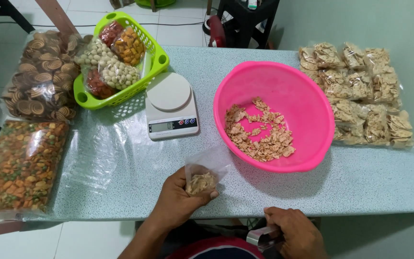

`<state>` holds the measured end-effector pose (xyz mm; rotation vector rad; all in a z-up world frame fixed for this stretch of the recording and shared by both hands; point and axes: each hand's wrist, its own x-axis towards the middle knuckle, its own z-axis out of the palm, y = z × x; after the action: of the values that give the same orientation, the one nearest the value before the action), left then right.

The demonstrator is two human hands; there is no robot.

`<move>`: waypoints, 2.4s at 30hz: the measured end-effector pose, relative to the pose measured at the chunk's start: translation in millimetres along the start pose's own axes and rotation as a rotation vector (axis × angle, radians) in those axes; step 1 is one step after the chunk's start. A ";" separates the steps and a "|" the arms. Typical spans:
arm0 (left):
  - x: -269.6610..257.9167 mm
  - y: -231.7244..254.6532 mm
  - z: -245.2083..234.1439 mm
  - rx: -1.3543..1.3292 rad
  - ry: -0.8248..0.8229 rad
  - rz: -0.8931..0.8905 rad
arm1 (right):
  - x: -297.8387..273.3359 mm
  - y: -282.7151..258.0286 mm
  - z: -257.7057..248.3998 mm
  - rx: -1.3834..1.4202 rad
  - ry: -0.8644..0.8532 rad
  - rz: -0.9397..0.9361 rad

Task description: Packaging fried snacks into plastic bags, weighing them on a digital scale, and sealing them with tape.

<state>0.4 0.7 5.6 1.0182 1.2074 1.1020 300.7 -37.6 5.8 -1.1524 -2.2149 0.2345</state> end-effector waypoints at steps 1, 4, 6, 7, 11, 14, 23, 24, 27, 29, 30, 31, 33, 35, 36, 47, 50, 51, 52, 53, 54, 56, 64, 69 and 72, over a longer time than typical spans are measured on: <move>0.9 0.7 -1.0 0.009 -0.007 0.028 | 2.5 3.0 -0.8 0.009 -0.014 0.000; 0.6 2.8 -0.7 -0.016 -0.026 -0.010 | -18.0 59.0 -16.7 0.263 -0.140 0.305; 0.7 11.0 2.7 -0.013 -0.032 0.004 | 44.1 13.5 -56.7 0.094 0.066 0.351; -0.3 14.9 4.1 -0.008 -0.037 0.014 | 74.1 -9.7 -76.2 -0.071 0.269 0.399; 4.5 14.9 14.3 -0.032 -0.072 0.047 | 146.6 -4.8 -95.7 0.224 0.380 0.309; 11.7 7.2 17.2 -0.063 -0.052 0.019 | 190.5 6.4 -94.8 0.097 0.353 0.241; 11.9 9.4 13.6 -0.147 -0.119 0.035 | 247.7 -6.0 -51.9 0.542 -0.109 0.673; 11.9 12.4 13.3 -0.141 -0.109 0.022 | 246.6 -6.0 -52.5 0.446 -0.260 0.713; 11.2 11.8 12.7 -0.114 -0.103 -0.001 | 245.1 -9.2 -62.4 0.269 -0.543 0.766; 13.4 9.3 13.4 -0.092 -0.112 -0.001 | 245.6 -9.3 -73.1 0.187 -0.667 0.775; 14.7 8.0 14.1 -0.096 -0.111 -0.003 | 245.1 -8.3 -78.5 0.046 -0.713 0.730; 15.0 6.4 14.3 -0.100 -0.108 -0.006 | 244.2 -7.5 -83.2 -0.092 -0.760 0.682; 15.4 7.4 14.9 -0.107 -0.113 -0.017 | 244.5 -1.7 -91.6 -0.143 -0.755 0.689; 15.3 8.7 15.1 -0.113 -0.116 -0.027 | 245.4 4.9 -97.8 -0.192 -0.748 0.693; 15.2 9.3 14.9 -0.115 -0.119 -0.020 | 246.4 8.6 -99.8 -0.119 -0.607 0.739; 14.5 6.4 15.8 -0.118 -0.111 0.006 | 250.7 -6.2 -82.4 0.082 -0.478 0.903; 15.0 6.1 16.1 -0.120 -0.115 -0.011 | 249.3 -11.1 -72.7 0.176 -0.499 0.863; 15.2 4.6 16.2 -0.121 -0.118 0.009 | 249.0 -11.9 -69.3 0.182 -0.495 0.867; 15.3 3.1 16.1 -0.122 -0.121 0.029 | 248.7 -12.8 -65.7 0.188 -0.490 0.872; 14.8 3.6 16.9 -0.121 -0.120 0.031 | 247.5 -9.3 -65.3 0.188 -0.490 0.871; 14.1 4.2 17.4 -0.119 -0.115 0.035 | 246.4 -6.2 -64.8 0.230 -0.454 0.854; 14.3 8.3 17.8 -0.120 -0.101 0.047 | 249.0 -4.3 -70.2 0.268 -0.420 0.825; 11.5 18.0 18.0 0.049 -0.133 0.092 | 232.1 16.0 -115.6 0.600 0.066 0.558; 10.6 20.3 17.9 0.093 -0.125 0.089 | 224.0 -0.8 -141.3 0.594 0.070 0.333; 9.9 22.3 18.9 0.087 -0.120 0.059 | 224.3 -20.3 -148.0 0.489 -0.010 0.254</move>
<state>17.5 14.2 27.4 1.1765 1.1434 1.0260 280.7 108.8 231.2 -1.1424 -1.8626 0.8370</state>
